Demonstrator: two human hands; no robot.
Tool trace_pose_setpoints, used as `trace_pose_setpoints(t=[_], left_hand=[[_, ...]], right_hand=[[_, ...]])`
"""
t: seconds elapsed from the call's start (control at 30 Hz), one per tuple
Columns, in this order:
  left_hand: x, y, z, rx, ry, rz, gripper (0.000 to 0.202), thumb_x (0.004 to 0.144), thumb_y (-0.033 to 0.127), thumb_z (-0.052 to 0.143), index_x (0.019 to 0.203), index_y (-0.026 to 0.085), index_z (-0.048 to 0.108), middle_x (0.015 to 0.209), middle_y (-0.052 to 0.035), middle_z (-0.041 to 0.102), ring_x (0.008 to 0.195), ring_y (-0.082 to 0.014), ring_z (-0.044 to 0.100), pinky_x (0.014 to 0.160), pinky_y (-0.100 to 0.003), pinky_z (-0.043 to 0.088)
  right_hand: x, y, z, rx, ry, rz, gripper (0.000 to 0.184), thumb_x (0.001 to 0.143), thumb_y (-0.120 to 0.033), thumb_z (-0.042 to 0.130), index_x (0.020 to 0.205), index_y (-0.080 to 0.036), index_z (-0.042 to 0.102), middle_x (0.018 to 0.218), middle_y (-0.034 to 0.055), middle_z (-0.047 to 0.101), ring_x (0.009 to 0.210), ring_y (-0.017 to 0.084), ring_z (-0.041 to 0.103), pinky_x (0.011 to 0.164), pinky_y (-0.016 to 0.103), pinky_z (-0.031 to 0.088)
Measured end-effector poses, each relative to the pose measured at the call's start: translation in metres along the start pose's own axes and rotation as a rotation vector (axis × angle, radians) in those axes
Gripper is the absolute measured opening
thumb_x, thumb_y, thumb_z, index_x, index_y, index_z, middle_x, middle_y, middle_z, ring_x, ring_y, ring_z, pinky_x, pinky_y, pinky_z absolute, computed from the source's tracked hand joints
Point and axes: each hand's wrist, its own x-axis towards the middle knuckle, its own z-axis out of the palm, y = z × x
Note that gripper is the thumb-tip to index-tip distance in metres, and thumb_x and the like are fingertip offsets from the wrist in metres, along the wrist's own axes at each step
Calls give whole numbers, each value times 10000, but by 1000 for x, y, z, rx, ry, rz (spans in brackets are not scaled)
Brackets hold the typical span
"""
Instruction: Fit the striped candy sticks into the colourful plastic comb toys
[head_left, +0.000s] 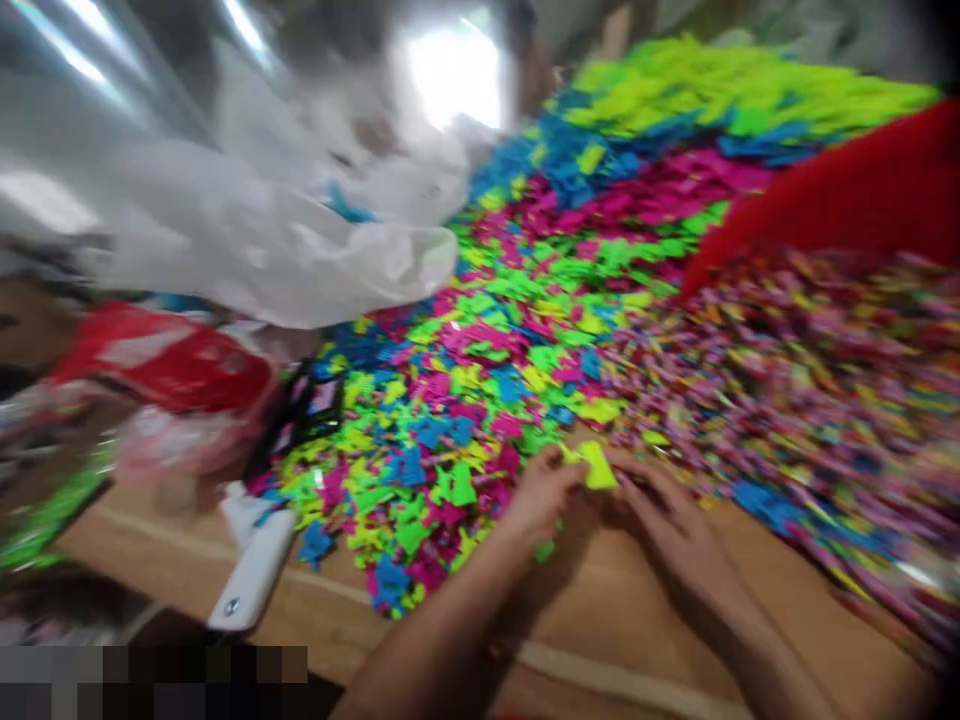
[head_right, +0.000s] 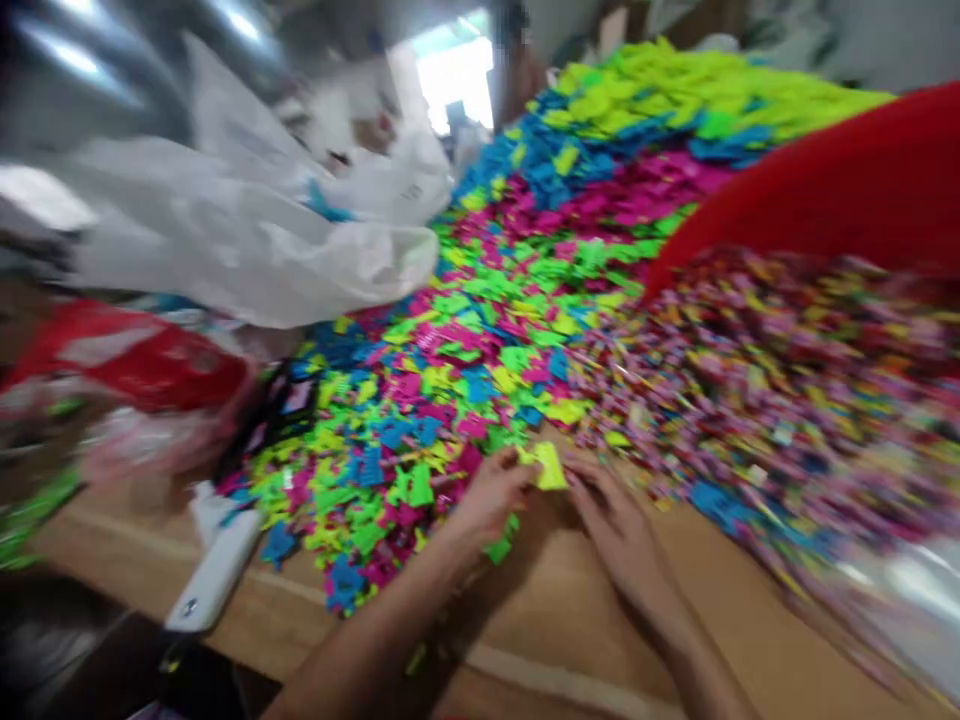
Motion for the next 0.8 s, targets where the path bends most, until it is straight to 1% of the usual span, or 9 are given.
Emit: trace_pose_setpoints(t=[0.07, 0.13, 0.17, 0.23, 0.33, 0.5, 0.6, 0.67, 0.8], left_hand=[[-7, 7, 1, -58, -34, -66, 441, 558, 382, 875, 876, 191, 636, 829, -15, 677, 650, -109, 567, 597, -224, 400], [-13, 14, 2, -101, -48, -92, 475, 558, 345, 901, 921, 187, 640, 872, -22, 702, 697, -120, 605, 641, -228, 437], [-16, 17, 2, -115, -56, -93, 484, 552, 328, 911, 929, 185, 643, 879, -23, 711, 712, -127, 619, 652, -232, 446], [-23, 22, 3, -128, -68, -84, 488, 537, 296, 924, 925, 179, 652, 870, -25, 724, 732, -142, 641, 667, -242, 454], [-28, 23, 3, -130, -86, -77, 464, 540, 263, 923, 913, 174, 662, 849, -23, 732, 762, -158, 663, 700, -257, 460], [-30, 22, 3, -154, -118, -80, 465, 544, 233, 920, 938, 162, 682, 857, -21, 742, 751, -149, 669, 732, -263, 472], [-32, 24, 3, -157, -119, -106, 461, 536, 221, 926, 928, 160, 692, 845, -19, 746, 741, -143, 668, 744, -265, 483], [-34, 26, 4, -154, -129, -124, 449, 537, 227, 926, 918, 162, 698, 851, -25, 751, 750, -157, 677, 741, -276, 494], [-37, 30, 5, -142, -195, -175, 433, 526, 227, 923, 897, 161, 708, 882, -48, 759, 824, -209, 702, 769, -310, 515]], right_hand=[[-6, -15, 0, 69, 0, 113, 291, 992, -393, 539, 1206, -227, 646, 1275, 104, 659, 1185, 253, 618, 1037, 470, 496], [-3, -23, 6, 128, 7, 144, 271, 983, -387, 559, 1169, -217, 659, 1215, 94, 680, 1169, 236, 619, 1047, 443, 481], [-1, -26, 9, 162, 8, 161, 276, 980, -386, 566, 1179, -218, 657, 1221, 90, 678, 1174, 229, 614, 1049, 428, 475], [1, -29, 11, 237, 16, 194, 280, 968, -384, 586, 1179, -211, 652, 1213, 86, 680, 1152, 215, 619, 1024, 394, 487], [-1, -33, 7, 291, 9, 223, 265, 956, -374, 599, 1145, -199, 661, 1137, 72, 698, 1059, 197, 640, 958, 357, 509], [-3, -38, 1, 291, -32, 229, 252, 957, -359, 595, 1123, -189, 679, 1069, 58, 711, 990, 190, 645, 921, 354, 513], [-4, -40, 0, 308, -78, 232, 265, 963, -382, 585, 1118, -195, 692, 1054, 53, 715, 973, 192, 652, 894, 346, 524], [-4, -40, -2, 335, -92, 244, 278, 959, -404, 591, 1116, -202, 701, 1057, 49, 718, 973, 195, 655, 879, 337, 528], [-6, -38, -7, 451, -123, 293, 300, 942, -430, 628, 1120, -199, 700, 919, 27, 704, 807, 160, 635, 754, 288, 520]])
